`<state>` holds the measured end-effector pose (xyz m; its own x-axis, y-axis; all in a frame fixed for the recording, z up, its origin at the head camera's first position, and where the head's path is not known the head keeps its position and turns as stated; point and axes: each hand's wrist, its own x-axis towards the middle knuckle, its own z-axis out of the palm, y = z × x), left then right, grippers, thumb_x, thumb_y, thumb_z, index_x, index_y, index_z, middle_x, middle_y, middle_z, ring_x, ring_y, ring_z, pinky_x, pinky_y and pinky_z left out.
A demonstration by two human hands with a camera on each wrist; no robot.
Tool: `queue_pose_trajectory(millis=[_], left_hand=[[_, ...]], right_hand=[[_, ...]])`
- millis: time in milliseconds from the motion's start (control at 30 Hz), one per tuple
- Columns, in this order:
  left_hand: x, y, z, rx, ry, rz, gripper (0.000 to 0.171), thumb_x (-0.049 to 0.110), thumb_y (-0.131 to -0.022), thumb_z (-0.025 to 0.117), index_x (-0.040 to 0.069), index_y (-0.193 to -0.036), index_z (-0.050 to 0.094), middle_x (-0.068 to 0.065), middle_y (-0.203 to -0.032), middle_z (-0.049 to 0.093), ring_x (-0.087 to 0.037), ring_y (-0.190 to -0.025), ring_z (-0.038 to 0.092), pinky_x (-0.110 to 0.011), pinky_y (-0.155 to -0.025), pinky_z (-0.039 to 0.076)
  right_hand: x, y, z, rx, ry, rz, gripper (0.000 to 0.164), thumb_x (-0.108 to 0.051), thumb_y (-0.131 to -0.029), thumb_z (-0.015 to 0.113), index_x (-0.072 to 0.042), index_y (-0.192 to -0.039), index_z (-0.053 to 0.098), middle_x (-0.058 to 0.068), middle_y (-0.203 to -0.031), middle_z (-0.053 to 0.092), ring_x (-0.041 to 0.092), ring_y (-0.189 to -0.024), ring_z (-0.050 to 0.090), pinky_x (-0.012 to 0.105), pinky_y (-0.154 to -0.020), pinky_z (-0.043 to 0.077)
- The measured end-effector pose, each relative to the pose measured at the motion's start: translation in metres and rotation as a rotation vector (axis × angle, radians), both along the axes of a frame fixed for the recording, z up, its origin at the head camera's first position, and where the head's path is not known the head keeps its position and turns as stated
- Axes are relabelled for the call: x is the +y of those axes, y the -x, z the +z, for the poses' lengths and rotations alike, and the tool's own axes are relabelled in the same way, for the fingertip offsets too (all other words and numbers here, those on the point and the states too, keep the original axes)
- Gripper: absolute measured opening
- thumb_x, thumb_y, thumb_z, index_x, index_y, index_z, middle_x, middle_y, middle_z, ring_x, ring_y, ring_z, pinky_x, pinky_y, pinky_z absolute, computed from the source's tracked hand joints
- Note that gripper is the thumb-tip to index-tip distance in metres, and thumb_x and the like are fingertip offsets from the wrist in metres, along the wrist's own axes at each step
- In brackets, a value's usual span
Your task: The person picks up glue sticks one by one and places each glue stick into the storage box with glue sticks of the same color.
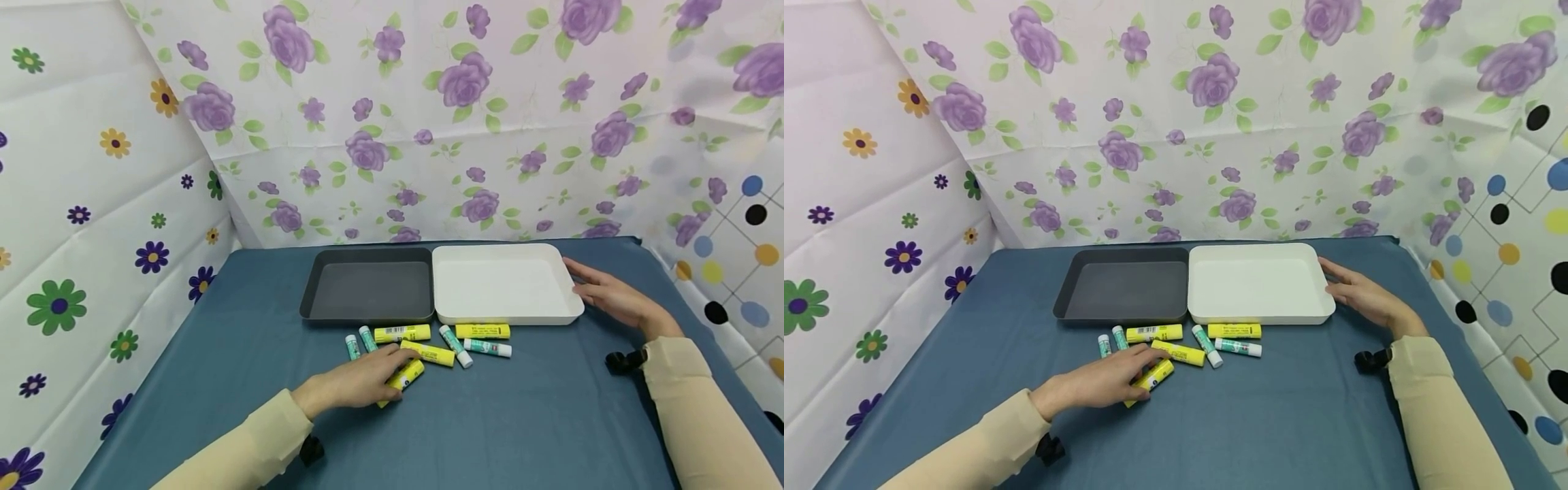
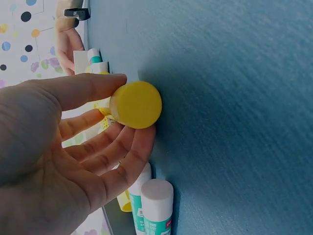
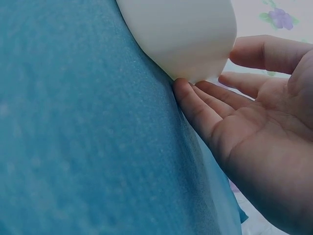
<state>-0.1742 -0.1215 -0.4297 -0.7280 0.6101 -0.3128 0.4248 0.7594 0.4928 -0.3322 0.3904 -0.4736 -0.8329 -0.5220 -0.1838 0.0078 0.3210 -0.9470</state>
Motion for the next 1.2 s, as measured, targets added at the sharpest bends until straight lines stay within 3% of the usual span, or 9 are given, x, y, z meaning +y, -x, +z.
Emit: queue_pose_trajectory(millis=[67,167,233,300,467,767,1000,1067,1200], left_hand=[[0.000,0.002,0.000,-0.005,-0.007,0.004,0.064,0.020,-0.099,0.074,0.026,-0.156,0.045,0.003,-0.136,0.054,-0.008,-0.109,0.054,-0.034,-0.093,0.049],[-0.001,0.004,0.000,-0.027,-0.034,0.018,0.063,0.017,-0.099,0.074,0.026,-0.155,0.047,0.003,-0.136,0.055,-0.010,-0.111,0.055,-0.035,-0.094,0.049],[-0.002,0.006,0.001,-0.047,-0.072,0.028,0.063,0.015,-0.099,0.074,0.026,-0.155,0.048,0.003,-0.135,0.056,-0.010,-0.110,0.056,-0.034,-0.092,0.049],[-0.002,0.008,0.003,-0.074,-0.128,0.034,0.062,0.012,-0.098,0.074,0.023,-0.154,0.049,0.002,-0.132,0.058,-0.011,-0.105,0.056,-0.034,-0.089,0.049],[-0.004,0.014,0.012,-0.095,-0.231,0.035,0.062,0.007,-0.099,0.071,0.017,-0.155,0.048,-0.003,-0.134,0.057,-0.014,-0.109,0.058,-0.036,-0.090,0.051],[-0.012,0.031,0.030,-0.067,-0.283,0.040,0.063,0.008,-0.100,0.069,0.017,-0.158,0.044,-0.006,-0.140,0.056,-0.023,-0.122,0.057,-0.044,-0.095,0.051],[-0.018,0.048,0.048,-0.060,-0.314,0.020,0.062,0.009,-0.103,0.066,0.021,-0.159,0.042,-0.010,-0.145,0.055,-0.027,-0.118,0.062,-0.045,-0.093,0.053],[-0.019,0.052,0.052,-0.062,-0.316,0.023,0.062,0.010,-0.103,0.066,0.021,-0.160,0.042,-0.011,-0.145,0.055,-0.028,-0.120,0.062,-0.047,-0.096,0.053],[-0.019,0.056,0.057,-0.070,-0.307,0.025,0.062,0.011,-0.104,0.066,0.021,-0.160,0.041,-0.011,-0.146,0.054,-0.030,-0.124,0.061,-0.050,-0.099,0.053]], right_hand=[[0.000,0.000,0.001,0.001,-0.011,-0.004,0.079,-0.023,-0.112,0.052,-0.017,-0.169,-0.003,0.011,-0.174,-0.012,0.043,-0.157,-0.009,0.017,-0.103,0.036],[-0.001,0.000,0.001,-0.005,-0.019,-0.008,0.079,-0.023,-0.112,0.051,-0.019,-0.169,-0.003,0.011,-0.174,-0.012,0.043,-0.157,-0.008,0.042,-0.121,0.028],[-0.001,0.000,0.000,-0.008,-0.017,-0.008,0.079,-0.023,-0.112,0.051,-0.019,-0.169,-0.003,0.011,-0.174,-0.012,0.044,-0.157,-0.008,0.061,-0.122,0.016],[-0.001,0.000,-0.001,-0.012,-0.008,-0.007,0.079,-0.023,-0.112,0.051,-0.019,-0.168,-0.004,0.011,-0.174,-0.013,0.044,-0.157,-0.010,0.070,-0.119,0.005],[0.000,0.001,0.000,-0.005,-0.003,-0.006,0.079,-0.024,-0.112,0.051,-0.019,-0.168,-0.004,0.010,-0.174,-0.013,0.043,-0.157,-0.010,0.071,-0.119,0.003],[-0.002,0.001,-0.001,0.009,-0.009,-0.003,0.078,-0.025,-0.112,0.051,-0.019,-0.169,-0.003,0.012,-0.174,-0.011,0.043,-0.157,-0.008,0.069,-0.120,0.007],[-0.001,0.002,-0.003,0.019,-0.025,0.000,0.077,-0.026,-0.112,0.050,-0.020,-0.169,-0.002,0.011,-0.174,-0.009,0.042,-0.158,-0.007,0.037,-0.116,0.031],[0.000,0.002,-0.003,0.019,-0.021,-0.002,0.077,-0.026,-0.112,0.050,-0.020,-0.169,-0.002,0.011,-0.174,-0.010,0.041,-0.158,-0.008,0.042,-0.119,0.028],[0.001,0.002,-0.003,0.011,-0.004,-0.012,0.077,-0.025,-0.112,0.050,-0.020,-0.169,-0.002,0.011,-0.174,-0.010,0.041,-0.158,-0.009,0.066,-0.121,0.009]])
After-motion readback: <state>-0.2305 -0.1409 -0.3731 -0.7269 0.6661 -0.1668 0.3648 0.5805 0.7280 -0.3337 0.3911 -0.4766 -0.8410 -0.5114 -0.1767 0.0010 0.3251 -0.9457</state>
